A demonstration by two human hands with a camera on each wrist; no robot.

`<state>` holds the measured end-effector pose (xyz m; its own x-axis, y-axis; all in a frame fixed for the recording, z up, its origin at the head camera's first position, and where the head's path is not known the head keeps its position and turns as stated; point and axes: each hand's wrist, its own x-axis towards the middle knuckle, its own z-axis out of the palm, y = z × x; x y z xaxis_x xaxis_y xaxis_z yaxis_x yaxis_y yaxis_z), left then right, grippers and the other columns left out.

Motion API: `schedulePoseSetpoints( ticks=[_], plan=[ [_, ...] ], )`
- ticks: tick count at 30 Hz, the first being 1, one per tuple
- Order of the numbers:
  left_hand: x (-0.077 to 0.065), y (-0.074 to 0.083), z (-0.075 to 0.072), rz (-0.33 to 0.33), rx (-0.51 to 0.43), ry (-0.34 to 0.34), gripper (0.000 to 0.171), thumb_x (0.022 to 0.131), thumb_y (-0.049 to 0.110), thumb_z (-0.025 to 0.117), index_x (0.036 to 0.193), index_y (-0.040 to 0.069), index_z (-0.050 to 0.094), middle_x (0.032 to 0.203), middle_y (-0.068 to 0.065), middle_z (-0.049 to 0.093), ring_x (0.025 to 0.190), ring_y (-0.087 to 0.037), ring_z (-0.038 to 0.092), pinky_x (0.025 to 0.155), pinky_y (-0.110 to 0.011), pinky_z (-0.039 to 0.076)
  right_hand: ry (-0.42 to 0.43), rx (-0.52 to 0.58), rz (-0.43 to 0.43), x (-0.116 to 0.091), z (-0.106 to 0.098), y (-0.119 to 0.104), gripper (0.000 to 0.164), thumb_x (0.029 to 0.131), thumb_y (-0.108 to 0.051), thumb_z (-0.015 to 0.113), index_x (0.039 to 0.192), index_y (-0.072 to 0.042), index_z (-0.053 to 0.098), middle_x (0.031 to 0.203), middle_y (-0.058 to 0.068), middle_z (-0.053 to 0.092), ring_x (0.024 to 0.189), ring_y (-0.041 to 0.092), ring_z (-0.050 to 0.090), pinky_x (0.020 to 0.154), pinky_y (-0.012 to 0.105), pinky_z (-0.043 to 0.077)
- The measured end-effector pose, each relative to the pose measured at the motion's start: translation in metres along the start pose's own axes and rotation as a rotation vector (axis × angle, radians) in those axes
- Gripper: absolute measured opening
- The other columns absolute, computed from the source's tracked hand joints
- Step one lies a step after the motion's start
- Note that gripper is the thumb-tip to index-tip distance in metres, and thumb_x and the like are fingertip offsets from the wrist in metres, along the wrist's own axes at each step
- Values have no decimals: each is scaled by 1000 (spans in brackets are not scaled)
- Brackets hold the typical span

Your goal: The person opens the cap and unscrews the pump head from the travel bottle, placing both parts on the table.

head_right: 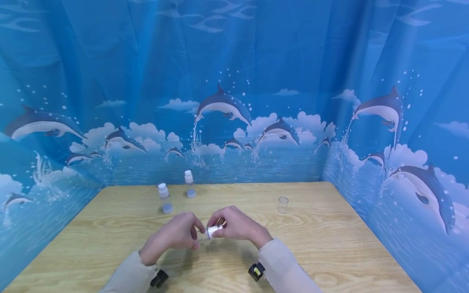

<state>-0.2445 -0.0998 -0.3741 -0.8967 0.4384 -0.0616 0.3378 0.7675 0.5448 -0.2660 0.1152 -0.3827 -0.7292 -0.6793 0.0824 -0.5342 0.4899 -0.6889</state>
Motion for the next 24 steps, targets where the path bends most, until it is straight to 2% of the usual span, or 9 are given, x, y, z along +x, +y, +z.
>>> schedulePoseSetpoints(
  ticks=[11,16,20,24],
  plan=[
    [-1,1,-1,3,1,9,39,67,-3,90,104,4,79,94,-11,78,72,-12,66,63,-29,57,48,7,-15,2,2,1,25,83,-1,82,105,-12,77,105,2,75,97,12,70,84,23,60],
    [-3,1,-1,11,-1,17,38,67,-3,90,103,2,79,94,-12,78,71,-13,66,62,-29,56,49,17,-20,2,3,3,26,83,0,82,106,-12,77,106,2,75,99,13,70,84,23,61],
    [-2,1,-1,5,-2,17,39,68,-2,89,105,2,79,96,-12,77,72,-13,65,62,-30,56,38,50,-9,2,3,3,26,86,-5,81,111,-10,75,111,4,75,104,19,70,87,26,61],
    [-1,0,-2,0,1,14,39,68,-2,89,106,2,78,97,-13,78,72,-14,66,63,-31,57,36,53,-2,1,2,4,27,96,-18,73,120,-6,72,118,9,74,107,22,71,88,27,61]
  ],
)
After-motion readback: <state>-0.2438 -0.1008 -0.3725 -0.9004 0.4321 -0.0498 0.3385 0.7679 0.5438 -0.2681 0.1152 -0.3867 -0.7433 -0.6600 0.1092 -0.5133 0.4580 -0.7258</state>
